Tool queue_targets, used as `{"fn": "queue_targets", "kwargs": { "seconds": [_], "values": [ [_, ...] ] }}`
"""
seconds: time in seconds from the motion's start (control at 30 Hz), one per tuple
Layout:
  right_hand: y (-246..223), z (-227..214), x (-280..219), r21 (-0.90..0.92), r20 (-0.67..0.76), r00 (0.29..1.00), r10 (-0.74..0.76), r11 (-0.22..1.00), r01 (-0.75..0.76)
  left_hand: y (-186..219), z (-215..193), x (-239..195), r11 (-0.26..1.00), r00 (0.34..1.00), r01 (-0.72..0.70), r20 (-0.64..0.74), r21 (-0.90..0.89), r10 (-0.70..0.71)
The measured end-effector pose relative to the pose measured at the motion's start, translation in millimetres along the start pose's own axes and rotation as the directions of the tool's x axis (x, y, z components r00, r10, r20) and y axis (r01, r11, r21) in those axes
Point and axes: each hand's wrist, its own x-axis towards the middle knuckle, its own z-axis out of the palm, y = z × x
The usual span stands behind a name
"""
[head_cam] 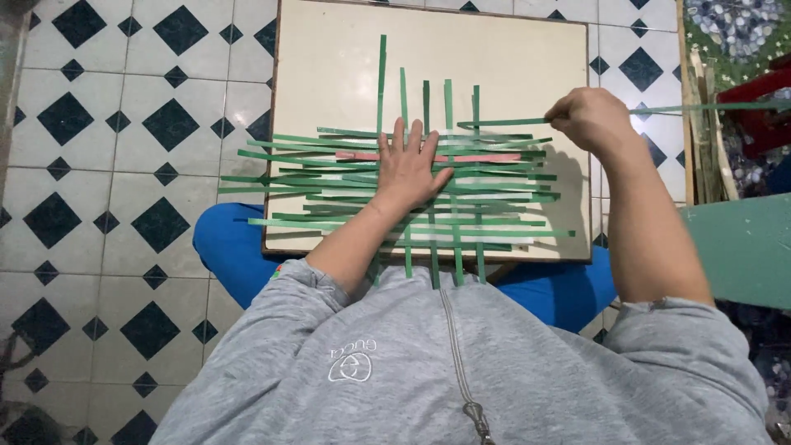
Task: Weaving green and pink plastic strips together on a wooden board to create a woven pattern.
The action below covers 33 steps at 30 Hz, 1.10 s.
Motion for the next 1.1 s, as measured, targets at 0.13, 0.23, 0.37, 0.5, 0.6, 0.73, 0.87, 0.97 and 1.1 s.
{"fn": "queue_targets", "kwargs": {
  "seconds": [0.13, 0.23, 0.37, 0.5, 0.6, 0.73, 0.87, 0.97, 1.1],
  "values": [
    [-8, 20, 25, 0.099, 0.025, 0.998, -0.053, 0.994, 0.050, 0, 1, 2, 1.000, 0.999, 0.024, 0.045, 0.011, -0.025],
    [-4, 50, 42, 0.177, 0.055, 0.998, -0.038, 0.984, 0.028, 1, 2, 1, 1.000, 1.000, 0.013, 0.022, 0.000, -0.013],
    [-22, 54, 40, 0.032, -0.007, 0.993, -0.117, 0.993, 0.117, 0, 5, 2, 1.000, 1.000, 0.008, 0.024, 0.017, -0.009],
    [-69, 60, 49, 0.003, -0.253, 0.910, -0.327, 0.941, 0.339, 1, -3, -1, 1.000, 0.999, 0.002, 0.035, 0.003, -0.002],
    [-134, 52, 60, -0.025, -0.103, 0.930, -0.354, 0.935, 0.354, 0, 0, -1, 0.999, 0.999, 0.012, 0.049, 0.035, -0.013],
    [-160, 39, 75, 0.033, 0.078, 0.942, -0.326, 0.945, 0.324, 0, -7, -3, 0.999, 0.999, 0.005, 0.054, 0.035, -0.007],
    [-168, 21, 67, 0.081, 0.130, 0.946, -0.298, 0.954, 0.289, -1, -5, -1, 1.000, 0.998, 0.013, 0.065, -0.006, -0.013],
    [-171, 14, 62, 0.136, 0.103, 0.942, -0.320, 0.943, 0.305, -3, -5, -1, 1.000, 0.998, 0.005, 0.059, -0.011, -0.004],
    [-176, 31, 72, 0.205, 0.051, 0.941, -0.333, 0.926, 0.317, -1, -6, -2, 1.000, 0.998, 0.000, 0.057, 0.001, 0.000]
  ]
}}
